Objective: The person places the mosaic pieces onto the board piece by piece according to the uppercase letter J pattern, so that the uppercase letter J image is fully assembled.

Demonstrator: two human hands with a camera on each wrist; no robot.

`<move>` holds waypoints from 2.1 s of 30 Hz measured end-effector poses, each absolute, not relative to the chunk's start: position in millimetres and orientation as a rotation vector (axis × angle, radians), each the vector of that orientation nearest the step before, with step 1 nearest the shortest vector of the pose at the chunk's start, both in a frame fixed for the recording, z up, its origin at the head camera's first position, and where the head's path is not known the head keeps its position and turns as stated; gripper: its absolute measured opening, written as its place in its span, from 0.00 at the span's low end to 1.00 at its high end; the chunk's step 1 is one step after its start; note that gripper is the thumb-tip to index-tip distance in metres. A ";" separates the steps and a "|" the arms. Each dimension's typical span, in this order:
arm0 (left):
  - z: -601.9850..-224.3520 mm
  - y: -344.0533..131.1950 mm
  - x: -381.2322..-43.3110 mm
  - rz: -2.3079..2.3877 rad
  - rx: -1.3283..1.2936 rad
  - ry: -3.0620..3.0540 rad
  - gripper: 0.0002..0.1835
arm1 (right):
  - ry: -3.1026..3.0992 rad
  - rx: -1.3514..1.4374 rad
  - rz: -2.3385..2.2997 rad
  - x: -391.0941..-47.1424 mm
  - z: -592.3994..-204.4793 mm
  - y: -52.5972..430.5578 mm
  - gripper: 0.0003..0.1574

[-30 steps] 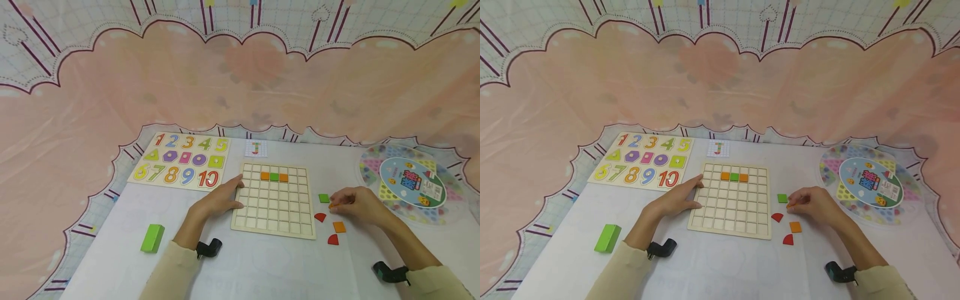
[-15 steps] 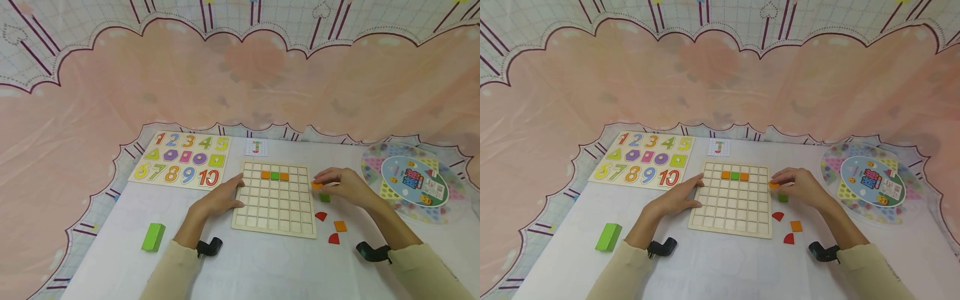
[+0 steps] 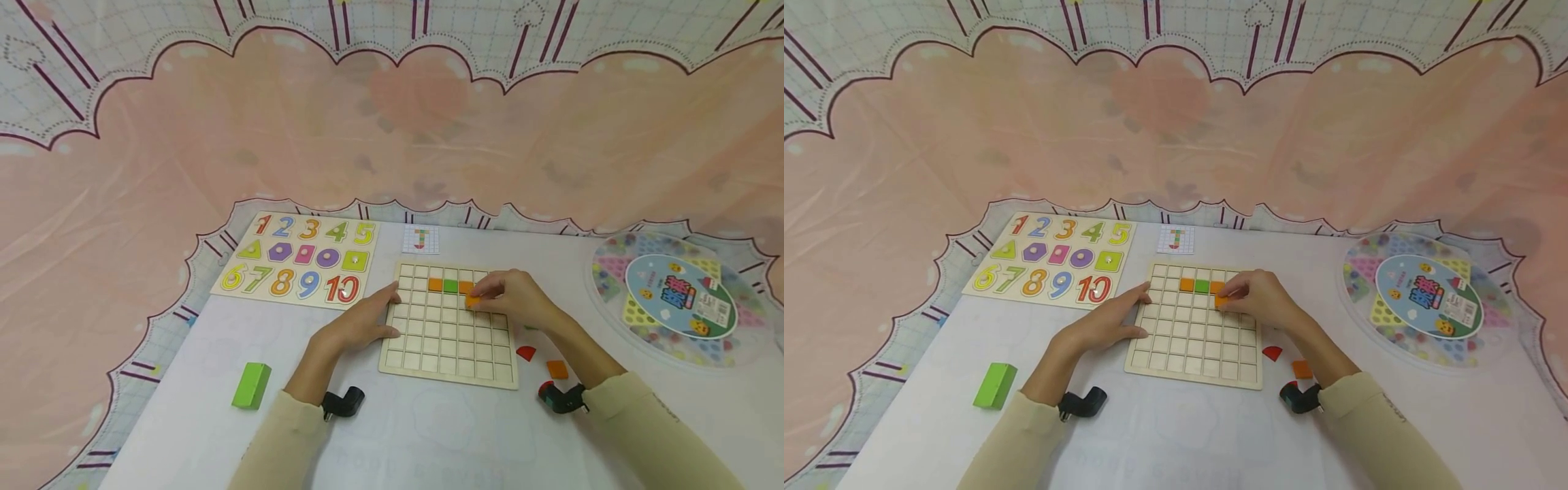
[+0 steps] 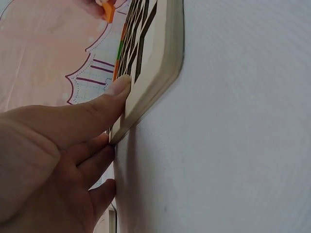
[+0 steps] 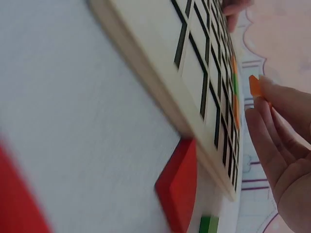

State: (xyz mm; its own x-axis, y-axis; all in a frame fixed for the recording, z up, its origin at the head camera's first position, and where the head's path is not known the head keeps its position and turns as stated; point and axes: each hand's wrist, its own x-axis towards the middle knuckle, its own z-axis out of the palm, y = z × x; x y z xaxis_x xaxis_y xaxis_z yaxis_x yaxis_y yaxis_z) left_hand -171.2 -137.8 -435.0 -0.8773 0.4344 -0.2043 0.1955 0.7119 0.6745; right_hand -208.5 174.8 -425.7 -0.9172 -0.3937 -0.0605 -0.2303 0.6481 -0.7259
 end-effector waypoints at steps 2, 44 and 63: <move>-435.2 -137.9 -171.5 0.959 0.493 2.570 0.44 | 2.657 -0.510 -1.135 -210.2 -424.8 168.7 0.14; -433.1 -137.5 -173.3 0.981 0.520 2.553 0.47 | 2.757 -0.535 -0.983 -213.2 -436.6 126.7 0.09; -435.1 -139.0 -172.5 1.000 0.524 2.542 0.47 | 2.539 -0.458 -1.182 -210.5 -432.6 149.3 0.24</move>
State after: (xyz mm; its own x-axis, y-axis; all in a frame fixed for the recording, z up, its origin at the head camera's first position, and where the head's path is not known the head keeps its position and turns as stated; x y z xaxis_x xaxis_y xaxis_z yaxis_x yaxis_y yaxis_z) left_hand -172.5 -139.0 -435.1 -0.8671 0.4602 -0.1908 0.2069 0.6811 0.7023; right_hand -210.5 149.3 -432.6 -0.9032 -0.4068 -0.1367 -0.1573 0.6101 -0.7765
